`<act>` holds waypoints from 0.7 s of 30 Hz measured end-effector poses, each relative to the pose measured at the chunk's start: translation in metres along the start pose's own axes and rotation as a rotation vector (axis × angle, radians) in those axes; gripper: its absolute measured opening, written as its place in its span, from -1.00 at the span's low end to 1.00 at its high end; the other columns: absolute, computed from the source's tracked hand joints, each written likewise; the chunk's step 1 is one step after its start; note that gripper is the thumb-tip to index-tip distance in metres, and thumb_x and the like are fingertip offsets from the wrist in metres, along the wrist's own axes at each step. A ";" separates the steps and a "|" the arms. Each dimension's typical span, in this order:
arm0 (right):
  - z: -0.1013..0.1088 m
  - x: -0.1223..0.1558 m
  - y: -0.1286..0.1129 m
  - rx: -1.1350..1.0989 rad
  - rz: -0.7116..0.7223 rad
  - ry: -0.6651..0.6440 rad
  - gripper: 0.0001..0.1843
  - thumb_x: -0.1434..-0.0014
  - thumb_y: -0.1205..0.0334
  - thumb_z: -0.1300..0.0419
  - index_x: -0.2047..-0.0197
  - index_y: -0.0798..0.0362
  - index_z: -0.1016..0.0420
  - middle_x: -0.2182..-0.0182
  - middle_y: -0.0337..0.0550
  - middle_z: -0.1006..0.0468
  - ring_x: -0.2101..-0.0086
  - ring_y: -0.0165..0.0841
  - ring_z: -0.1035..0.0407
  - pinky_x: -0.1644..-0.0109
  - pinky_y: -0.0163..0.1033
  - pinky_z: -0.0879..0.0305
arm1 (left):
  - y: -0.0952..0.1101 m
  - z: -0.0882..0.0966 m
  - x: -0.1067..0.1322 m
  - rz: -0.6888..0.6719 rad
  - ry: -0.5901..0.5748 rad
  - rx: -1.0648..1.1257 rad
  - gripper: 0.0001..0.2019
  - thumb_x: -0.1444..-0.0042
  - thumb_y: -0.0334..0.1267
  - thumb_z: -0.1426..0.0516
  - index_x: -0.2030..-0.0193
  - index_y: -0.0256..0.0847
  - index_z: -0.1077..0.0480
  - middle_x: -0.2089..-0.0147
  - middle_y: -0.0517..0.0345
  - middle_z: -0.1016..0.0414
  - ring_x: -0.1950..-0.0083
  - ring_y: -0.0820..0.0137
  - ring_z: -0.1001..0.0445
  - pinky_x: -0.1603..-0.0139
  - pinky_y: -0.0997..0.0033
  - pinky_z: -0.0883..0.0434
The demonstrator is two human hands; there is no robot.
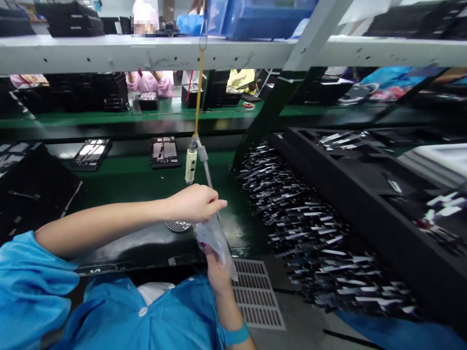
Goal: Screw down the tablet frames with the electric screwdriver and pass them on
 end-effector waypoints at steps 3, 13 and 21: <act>-0.029 -0.009 -0.008 -0.273 -0.011 -0.013 -0.33 -0.13 -0.34 -0.27 -0.16 -0.10 -0.54 -0.12 0.01 -0.64 -0.22 0.06 -0.44 -0.39 0.31 -0.28 | 0.040 0.002 0.004 -0.108 -0.001 -0.202 -0.43 -0.38 -0.17 -0.13 0.69 -0.13 -0.12 0.54 -0.01 -0.45 0.32 0.16 -0.58 0.23 0.25 -0.43; -0.087 -0.046 -0.041 -0.617 -0.024 -0.338 -0.48 -0.25 -0.34 -0.13 -0.15 -0.33 -0.55 -0.08 -0.13 -0.67 -0.17 0.06 -0.48 -0.27 0.36 -0.42 | -0.065 0.101 0.049 0.117 0.642 -0.136 -0.71 -0.35 0.11 -0.17 0.07 0.00 -0.58 0.02 0.11 -0.64 -0.09 0.29 -0.57 -0.15 0.42 -0.45; -0.030 -0.025 -0.007 -0.717 -0.431 -0.074 -0.43 0.19 -0.15 -0.59 0.11 -0.15 -0.65 0.18 -0.12 -0.73 0.15 -0.02 -0.62 -0.02 0.19 -0.63 | -0.321 0.223 0.090 0.921 1.235 -0.036 -0.56 -0.33 -0.10 -0.26 -0.24 -0.28 -0.40 -0.22 -0.12 -0.45 -0.14 0.16 -0.52 -0.13 0.02 -0.54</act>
Point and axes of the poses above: each hand's wrist, its own x-axis away from the middle knuckle, its own z-axis out of the back of the hand, y = z × x, the point moved 4 cm from there along -x, towards the middle knuckle
